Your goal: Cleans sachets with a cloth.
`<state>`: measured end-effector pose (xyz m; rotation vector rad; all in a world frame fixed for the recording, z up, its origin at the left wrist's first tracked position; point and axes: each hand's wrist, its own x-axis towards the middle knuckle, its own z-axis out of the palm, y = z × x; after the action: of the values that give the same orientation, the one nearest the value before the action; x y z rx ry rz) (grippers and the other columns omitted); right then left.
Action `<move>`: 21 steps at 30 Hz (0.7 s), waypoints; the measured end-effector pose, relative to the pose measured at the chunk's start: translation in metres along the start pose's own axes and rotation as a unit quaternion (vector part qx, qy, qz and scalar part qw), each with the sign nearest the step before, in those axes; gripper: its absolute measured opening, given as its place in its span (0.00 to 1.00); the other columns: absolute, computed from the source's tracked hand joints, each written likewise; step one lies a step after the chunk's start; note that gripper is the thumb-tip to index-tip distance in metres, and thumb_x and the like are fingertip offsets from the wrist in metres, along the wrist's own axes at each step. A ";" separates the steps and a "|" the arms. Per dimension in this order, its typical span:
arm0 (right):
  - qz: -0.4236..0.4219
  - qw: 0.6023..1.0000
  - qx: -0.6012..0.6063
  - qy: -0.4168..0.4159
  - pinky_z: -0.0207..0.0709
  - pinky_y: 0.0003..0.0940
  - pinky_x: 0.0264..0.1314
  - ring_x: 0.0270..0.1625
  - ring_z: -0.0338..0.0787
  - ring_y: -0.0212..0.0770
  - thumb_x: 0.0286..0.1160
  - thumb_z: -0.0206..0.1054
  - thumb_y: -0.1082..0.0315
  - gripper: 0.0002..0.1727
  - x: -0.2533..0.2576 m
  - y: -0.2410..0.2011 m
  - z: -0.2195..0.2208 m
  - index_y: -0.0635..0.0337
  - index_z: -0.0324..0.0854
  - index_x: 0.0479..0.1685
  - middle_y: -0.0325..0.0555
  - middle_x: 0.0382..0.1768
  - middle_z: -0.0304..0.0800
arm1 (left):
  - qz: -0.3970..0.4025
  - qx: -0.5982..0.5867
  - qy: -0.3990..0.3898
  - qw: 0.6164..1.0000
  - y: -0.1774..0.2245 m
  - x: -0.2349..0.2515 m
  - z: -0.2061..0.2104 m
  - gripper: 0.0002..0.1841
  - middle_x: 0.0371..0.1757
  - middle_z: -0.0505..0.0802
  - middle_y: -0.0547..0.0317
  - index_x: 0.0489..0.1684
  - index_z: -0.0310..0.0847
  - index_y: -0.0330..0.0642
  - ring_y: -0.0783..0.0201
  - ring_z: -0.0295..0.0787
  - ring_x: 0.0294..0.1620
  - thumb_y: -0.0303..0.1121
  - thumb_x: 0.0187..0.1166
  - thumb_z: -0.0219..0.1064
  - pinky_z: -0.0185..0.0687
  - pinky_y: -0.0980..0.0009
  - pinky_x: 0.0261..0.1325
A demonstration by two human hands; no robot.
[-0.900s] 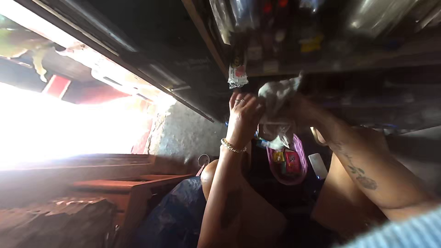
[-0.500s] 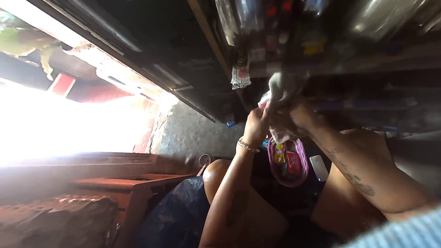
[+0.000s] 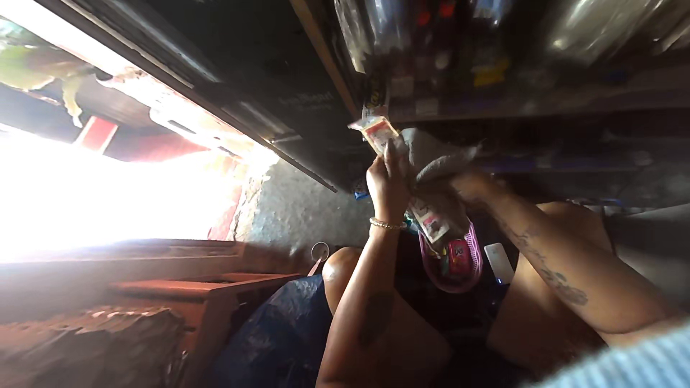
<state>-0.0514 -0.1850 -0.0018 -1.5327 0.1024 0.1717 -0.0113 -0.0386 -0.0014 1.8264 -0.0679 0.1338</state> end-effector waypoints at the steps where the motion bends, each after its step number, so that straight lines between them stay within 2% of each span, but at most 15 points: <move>1: 0.000 1.000 0.003 0.000 0.86 0.26 0.57 0.48 0.91 0.26 0.63 0.80 0.77 0.15 0.000 0.000 0.000 0.59 0.88 0.49 0.37 0.43 0.94 | 0.011 -0.058 0.007 0.998 -0.003 0.002 0.001 0.25 0.30 0.90 0.66 0.42 0.85 0.39 0.76 0.88 0.32 0.45 0.96 0.44 0.87 0.73 0.41; 3: -0.001 1.000 0.016 0.016 0.86 0.25 0.56 0.47 0.91 0.25 0.69 0.77 0.75 0.12 -0.002 -0.001 0.001 0.58 0.88 0.50 0.36 0.42 0.94 | 0.027 -0.161 -0.012 0.986 -0.006 0.001 0.003 0.25 0.43 0.94 0.63 0.57 0.84 0.38 0.75 0.92 0.45 0.44 0.97 0.40 0.90 0.72 0.52; 5: 0.011 0.998 0.049 0.022 0.85 0.23 0.49 0.42 0.89 0.24 0.80 0.70 0.67 0.06 -0.002 -0.002 0.003 0.56 0.88 0.50 0.34 0.39 0.92 | 0.032 -0.222 -0.044 0.974 -0.006 0.000 0.004 0.27 0.56 0.95 0.58 0.67 0.81 0.36 0.70 0.92 0.56 0.44 0.97 0.37 0.87 0.69 0.63; 6: 0.010 0.997 0.067 0.025 0.83 0.22 0.43 0.37 0.87 0.24 0.84 0.67 0.65 0.06 -0.001 -0.001 0.004 0.55 0.87 0.48 0.33 0.35 0.90 | 0.038 -0.233 -0.053 0.970 -0.006 -0.002 0.006 0.26 0.56 0.95 0.58 0.65 0.81 0.36 0.70 0.92 0.58 0.43 0.97 0.37 0.87 0.69 0.64; 9: -0.001 0.993 0.117 0.033 0.84 0.22 0.41 0.35 0.88 0.24 0.81 0.68 0.70 0.03 -0.002 0.000 0.006 0.56 0.85 0.46 0.33 0.34 0.90 | 0.074 -0.252 -0.116 0.958 -0.011 -0.008 0.009 0.26 0.70 0.90 0.53 0.68 0.78 0.33 0.65 0.86 0.71 0.43 0.96 0.38 0.80 0.66 0.75; 12: -0.018 0.994 0.094 0.051 0.85 0.22 0.46 0.40 0.89 0.24 0.77 0.72 0.72 0.07 -0.002 0.000 0.007 0.56 0.86 0.49 0.34 0.38 0.91 | 0.080 -0.244 -0.132 0.957 -0.011 -0.014 0.013 0.26 0.67 0.92 0.54 0.63 0.81 0.33 0.67 0.87 0.69 0.43 0.96 0.38 0.81 0.67 0.73; 15: -0.021 0.998 0.048 0.030 0.86 0.24 0.51 0.44 0.90 0.25 0.73 0.74 0.74 0.10 0.000 0.001 0.001 0.57 0.85 0.51 0.35 0.41 0.92 | 0.047 -0.216 -0.083 0.972 -0.006 -0.011 0.011 0.26 0.55 0.94 0.57 0.59 0.82 0.35 0.70 0.91 0.59 0.42 0.96 0.38 0.86 0.68 0.66; 16: -0.017 0.998 0.053 0.023 0.87 0.24 0.50 0.43 0.91 0.26 0.70 0.75 0.77 0.12 0.000 0.000 0.001 0.58 0.85 0.50 0.36 0.40 0.92 | 0.033 -0.218 -0.072 0.973 -0.006 -0.009 0.009 0.26 0.56 0.94 0.56 0.61 0.81 0.34 0.69 0.90 0.61 0.42 0.96 0.37 0.85 0.67 0.67; 18: -0.022 0.997 0.070 0.025 0.87 0.24 0.51 0.44 0.91 0.26 0.65 0.75 0.83 0.15 -0.001 -0.002 0.001 0.59 0.84 0.49 0.36 0.40 0.92 | 0.025 -0.248 -0.082 0.965 -0.006 -0.007 0.007 0.28 0.66 0.92 0.53 0.70 0.78 0.32 0.65 0.87 0.69 0.42 0.97 0.35 0.81 0.65 0.74; 19: -0.026 0.996 0.076 0.032 0.87 0.24 0.51 0.45 0.91 0.26 0.64 0.76 0.83 0.16 -0.002 -0.002 0.001 0.59 0.84 0.50 0.36 0.40 0.92 | 0.026 -0.259 -0.085 0.962 -0.006 -0.007 0.008 0.28 0.65 0.92 0.54 0.69 0.78 0.33 0.65 0.87 0.69 0.43 0.97 0.35 0.82 0.66 0.73; 21: -0.031 0.996 0.068 0.052 0.87 0.24 0.52 0.45 0.90 0.25 0.68 0.76 0.79 0.14 -0.002 -0.001 0.002 0.58 0.85 0.51 0.35 0.41 0.92 | 0.030 -0.264 -0.078 0.961 -0.005 -0.011 0.013 0.27 0.54 0.95 0.61 0.59 0.83 0.38 0.71 0.92 0.57 0.45 0.97 0.36 0.88 0.69 0.63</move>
<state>-0.0531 -0.1826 -0.0007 -1.4078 0.1470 0.0350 -0.0213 -0.0499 -0.0108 1.2977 -0.2467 0.0096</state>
